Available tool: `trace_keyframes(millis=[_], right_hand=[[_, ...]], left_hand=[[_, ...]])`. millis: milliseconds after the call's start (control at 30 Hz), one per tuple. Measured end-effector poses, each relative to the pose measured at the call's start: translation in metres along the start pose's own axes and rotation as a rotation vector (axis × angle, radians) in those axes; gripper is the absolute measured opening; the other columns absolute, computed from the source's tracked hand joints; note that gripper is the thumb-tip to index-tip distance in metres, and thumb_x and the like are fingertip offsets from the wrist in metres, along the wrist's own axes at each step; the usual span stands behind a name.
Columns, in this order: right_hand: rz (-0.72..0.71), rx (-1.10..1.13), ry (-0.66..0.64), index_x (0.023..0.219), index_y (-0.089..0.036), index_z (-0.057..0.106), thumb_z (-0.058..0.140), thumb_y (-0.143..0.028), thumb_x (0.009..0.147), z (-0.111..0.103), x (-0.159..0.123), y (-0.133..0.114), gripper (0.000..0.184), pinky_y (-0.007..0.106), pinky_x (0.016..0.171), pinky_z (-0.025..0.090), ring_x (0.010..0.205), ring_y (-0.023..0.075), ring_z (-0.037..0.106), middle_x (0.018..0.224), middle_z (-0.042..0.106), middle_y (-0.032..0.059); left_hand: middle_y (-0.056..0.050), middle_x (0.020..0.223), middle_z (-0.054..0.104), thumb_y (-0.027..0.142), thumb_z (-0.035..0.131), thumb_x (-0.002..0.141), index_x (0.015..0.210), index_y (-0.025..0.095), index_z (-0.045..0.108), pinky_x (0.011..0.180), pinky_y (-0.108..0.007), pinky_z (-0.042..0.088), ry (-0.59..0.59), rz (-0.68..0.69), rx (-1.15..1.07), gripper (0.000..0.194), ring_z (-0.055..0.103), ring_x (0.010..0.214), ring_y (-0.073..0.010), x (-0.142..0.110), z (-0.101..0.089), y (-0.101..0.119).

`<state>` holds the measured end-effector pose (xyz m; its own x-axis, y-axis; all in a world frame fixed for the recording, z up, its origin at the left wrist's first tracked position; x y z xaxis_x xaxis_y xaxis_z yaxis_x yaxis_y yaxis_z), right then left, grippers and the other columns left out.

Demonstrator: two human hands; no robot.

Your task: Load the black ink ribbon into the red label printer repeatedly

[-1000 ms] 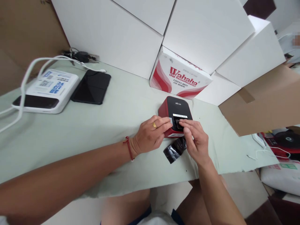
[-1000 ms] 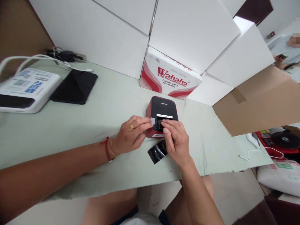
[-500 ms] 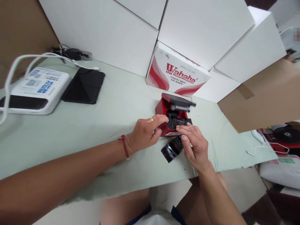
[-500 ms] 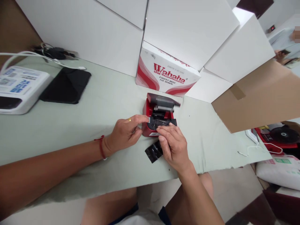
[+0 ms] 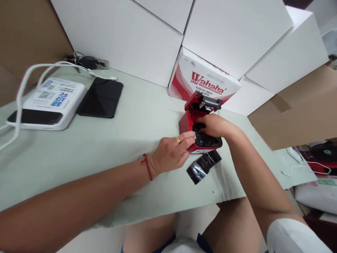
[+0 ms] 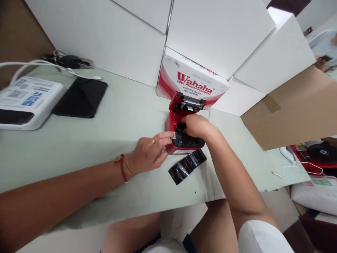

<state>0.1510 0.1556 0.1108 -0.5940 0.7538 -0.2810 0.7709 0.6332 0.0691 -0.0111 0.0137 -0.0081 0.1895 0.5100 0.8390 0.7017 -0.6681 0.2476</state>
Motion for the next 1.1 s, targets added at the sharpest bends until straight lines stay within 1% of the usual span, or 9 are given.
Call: trace_keyframes(millis=[100, 167, 267, 400, 600, 733, 833, 933, 1100], right_hand=[[0.003, -0.050, -0.058, 0.102, -0.022, 0.087, 0.081, -0.014, 0.078, -0.001, 0.014, -0.007, 0.026, 0.034, 0.073, 0.051, 0.078, 0.0246, 0.072, 0.092, 0.083, 0.0095], [0.021, -0.057, -0.007, 0.112, -0.022, 0.085, 0.080, -0.021, 0.084, -0.008, 0.001, -0.009, 0.029, 0.037, 0.077, 0.053, 0.085, 0.0269, 0.074, 0.103, 0.084, 0.0111], [0.038, 0.039, 0.161, 0.122, -0.025, 0.081, 0.072, -0.038, 0.095, -0.031, -0.047, 0.006, 0.031, 0.039, 0.078, 0.055, 0.087, 0.0270, 0.074, 0.110, 0.083, 0.0085], [0.078, 0.163, 0.195, 0.120, -0.029, 0.082, 0.066, -0.058, 0.097, -0.045, -0.122, 0.063, 0.040, 0.042, 0.069, 0.057, 0.078, 0.0282, 0.072, 0.096, 0.082, 0.0080], [0.234, 0.085, -0.088, 0.106, -0.024, 0.085, 0.073, -0.035, 0.085, 0.018, -0.155, 0.130, 0.026, 0.038, 0.071, 0.060, 0.083, 0.0275, 0.078, 0.103, 0.085, 0.0099], [0.309, 0.097, -0.087, 0.110, -0.024, 0.085, 0.072, -0.027, 0.085, 0.058, -0.145, 0.117, 0.028, 0.037, 0.078, 0.060, 0.090, 0.0262, 0.079, 0.109, 0.085, 0.0088], [0.338, 0.186, 0.047, 0.121, -0.025, 0.083, 0.061, -0.038, 0.101, 0.071, -0.141, 0.091, 0.033, 0.037, 0.085, 0.060, 0.095, 0.0234, 0.078, 0.122, 0.083, 0.0090], [0.317, 0.350, 0.138, 0.113, -0.024, 0.084, 0.057, -0.047, 0.106, 0.082, -0.136, 0.064, 0.036, 0.036, 0.083, 0.058, 0.093, 0.0224, 0.076, 0.114, 0.084, 0.0081], [0.291, 0.448, 0.028, 0.120, -0.024, 0.082, 0.070, -0.043, 0.098, 0.090, -0.130, 0.036, 0.032, 0.035, 0.083, 0.056, 0.095, 0.0229, 0.074, 0.116, 0.083, 0.0064]], left_hand=[[-0.011, 0.132, 0.081, 0.008, 0.052, 0.090, 0.129, 0.020, 0.054, 0.064, -0.028, 0.061, 0.020, 0.014, -0.005, 0.041, 0.081, 0.083, -0.0179, 0.001, -0.001, 0.001], [-0.010, 0.132, 0.081, 0.008, 0.052, 0.090, 0.130, 0.020, 0.054, 0.066, -0.029, 0.061, 0.008, 0.007, -0.007, 0.042, 0.081, 0.082, -0.0175, 0.001, -0.001, 0.001], [-0.010, 0.134, 0.080, 0.009, 0.052, 0.092, 0.129, 0.021, 0.057, 0.069, -0.029, 0.062, -0.024, -0.014, -0.010, 0.040, 0.079, 0.080, -0.0168, -0.001, 0.001, 0.001], [-0.010, 0.134, 0.080, 0.008, 0.052, 0.091, 0.119, 0.021, 0.060, 0.065, -0.028, 0.059, -0.032, -0.024, -0.014, 0.032, 0.078, 0.077, -0.0161, -0.002, 0.002, 0.000], [-0.009, 0.134, 0.081, 0.006, 0.049, 0.089, 0.092, 0.021, 0.059, 0.059, -0.029, 0.053, -0.013, 0.029, 0.014, 0.018, 0.071, 0.064, -0.0129, 0.004, -0.003, 0.001], [-0.006, 0.137, 0.080, 0.007, 0.051, 0.090, 0.086, 0.021, 0.060, 0.060, -0.030, 0.052, -0.020, 0.013, 0.018, 0.018, 0.067, 0.060, -0.0105, 0.004, -0.006, 0.001], [-0.006, 0.141, 0.078, 0.007, 0.051, 0.090, 0.085, 0.021, 0.061, 0.062, -0.029, 0.052, -0.045, 0.016, -0.003, 0.018, 0.068, 0.063, -0.0100, 0.004, -0.007, 0.000], [-0.006, 0.142, 0.078, 0.007, 0.051, 0.091, 0.084, 0.021, 0.061, 0.062, -0.029, 0.051, -0.058, 0.021, 0.000, 0.018, 0.068, 0.063, -0.0093, 0.004, -0.008, -0.001], [-0.008, 0.142, 0.077, 0.006, 0.053, 0.091, 0.086, 0.021, 0.062, 0.064, -0.029, 0.051, -0.028, 0.043, -0.001, 0.017, 0.070, 0.069, -0.0105, 0.004, -0.007, 0.000]])
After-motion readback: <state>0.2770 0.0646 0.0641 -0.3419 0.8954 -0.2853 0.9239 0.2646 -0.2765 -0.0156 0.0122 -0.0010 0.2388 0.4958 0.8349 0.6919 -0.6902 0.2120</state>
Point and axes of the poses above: each hand's wrist, its own x-axis towards the middle knuckle, its own z-axis out of the palm, y = z × x, the point moved 1 cm from there along x, towards the middle knuckle
